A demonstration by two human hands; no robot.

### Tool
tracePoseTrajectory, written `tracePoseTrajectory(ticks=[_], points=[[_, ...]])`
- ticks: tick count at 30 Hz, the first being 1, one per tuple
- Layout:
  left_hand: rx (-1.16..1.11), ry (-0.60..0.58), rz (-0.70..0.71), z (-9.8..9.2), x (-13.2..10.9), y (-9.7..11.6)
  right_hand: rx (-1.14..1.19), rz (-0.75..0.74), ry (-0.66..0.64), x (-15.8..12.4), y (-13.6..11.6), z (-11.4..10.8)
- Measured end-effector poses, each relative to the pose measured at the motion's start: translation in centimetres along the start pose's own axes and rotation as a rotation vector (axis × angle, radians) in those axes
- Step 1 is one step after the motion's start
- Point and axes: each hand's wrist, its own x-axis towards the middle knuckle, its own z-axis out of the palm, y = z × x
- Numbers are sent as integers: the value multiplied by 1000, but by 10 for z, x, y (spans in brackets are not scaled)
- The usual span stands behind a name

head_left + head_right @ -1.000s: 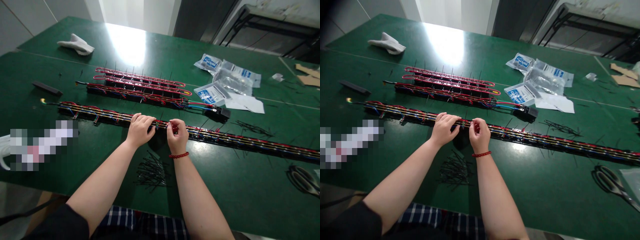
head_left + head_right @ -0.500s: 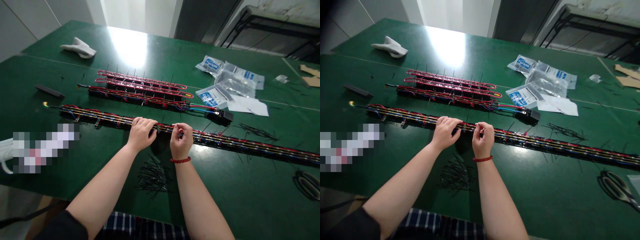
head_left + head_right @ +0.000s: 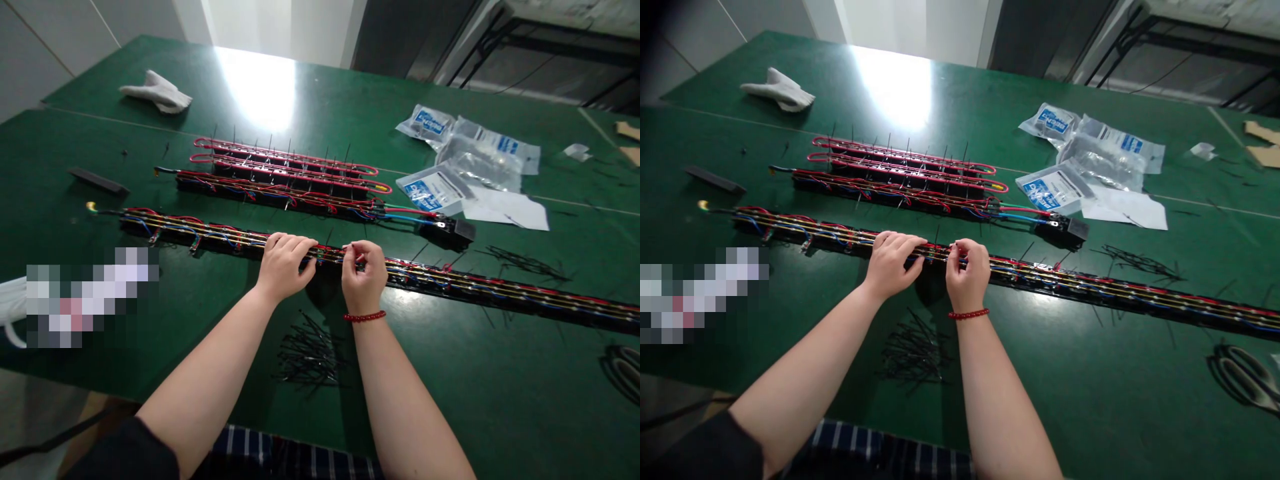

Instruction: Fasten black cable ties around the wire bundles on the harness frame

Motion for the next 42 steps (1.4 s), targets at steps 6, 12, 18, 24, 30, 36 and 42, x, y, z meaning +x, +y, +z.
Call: tracePoseTrajectory(ticks=[6,12,18,24,30,36,42], points=[[5,-25,-16,0,1,0,-17,-7,-34,2,2,3],[7,-22,-17,-1,1,1,-22,19,-51,2,1,3],[5,-21,-19,0,0,0,-33,36,-72,2,-1,2],[12,-25,-34,0,0,0,-5,51,-89,1,-1,3],[10,-17,-37,0,1,0,-74,-6,-89,2,0,3],[-24,-30,-22,-1,0,-1,-92,-43,-124,4,0,2],[-60,-43,68,-3,-3,-1,-77,-64,-131,5,-2,2]])
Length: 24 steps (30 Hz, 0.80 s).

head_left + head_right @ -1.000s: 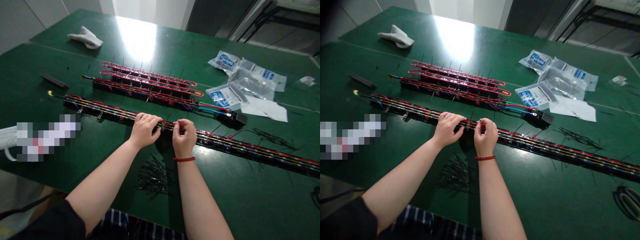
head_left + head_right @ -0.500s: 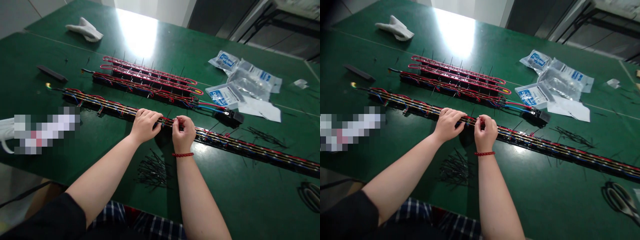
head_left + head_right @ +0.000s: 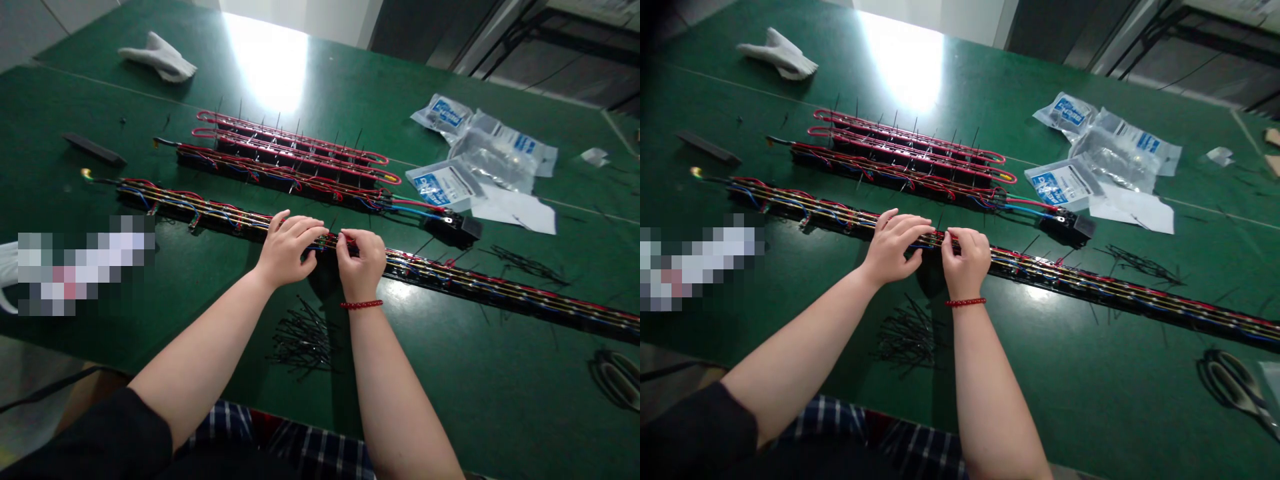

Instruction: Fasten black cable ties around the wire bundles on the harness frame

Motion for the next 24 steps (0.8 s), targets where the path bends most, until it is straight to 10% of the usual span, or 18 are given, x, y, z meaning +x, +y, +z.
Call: tracePoseTrajectory(ticks=[24], points=[[-12,21,36,4,1,-3,-48,-7,-37,0,-1,1]])
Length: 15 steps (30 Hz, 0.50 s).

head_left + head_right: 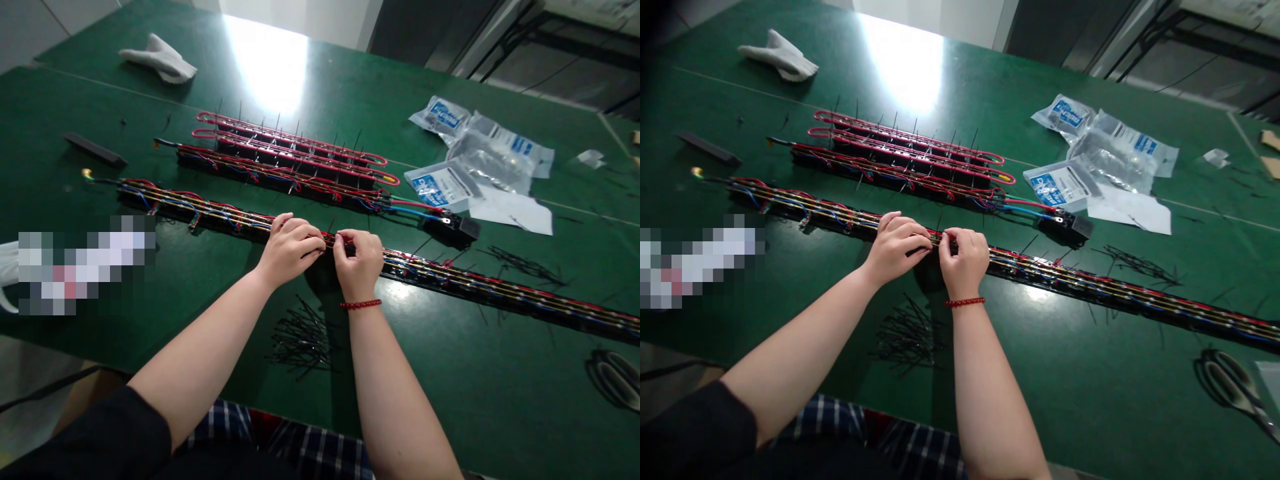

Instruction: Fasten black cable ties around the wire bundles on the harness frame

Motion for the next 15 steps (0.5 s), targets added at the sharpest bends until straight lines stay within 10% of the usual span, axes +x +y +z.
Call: tracePoseTrajectory(ticks=[15], points=[[-27,25,-38,1,2,1,-36,-32,-29,0,-3,-2]])
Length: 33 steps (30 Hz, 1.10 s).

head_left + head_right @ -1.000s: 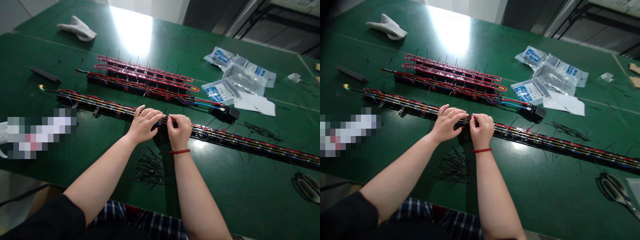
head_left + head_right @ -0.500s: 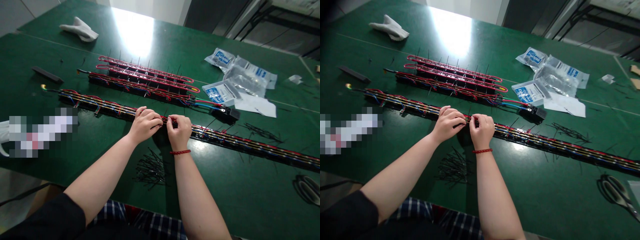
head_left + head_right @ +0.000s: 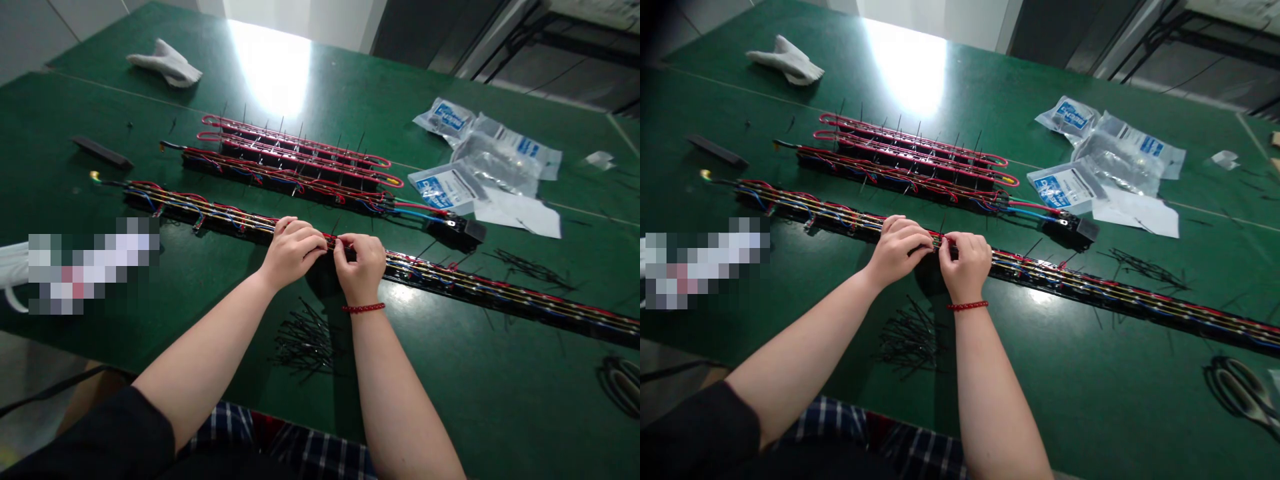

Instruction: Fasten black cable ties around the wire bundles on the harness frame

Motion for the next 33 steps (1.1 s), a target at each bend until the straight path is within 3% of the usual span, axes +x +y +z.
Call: tracePoseTrajectory(ticks=[12,24,33], points=[[-75,6,-60,-3,2,5,86,-75,-89,-2,-3,-1],[-165,107,-58,-1,1,4,171,-48,-51,-2,-3,2],[-130,72,-19,-2,1,4,157,-59,-45,-2,-2,3]])
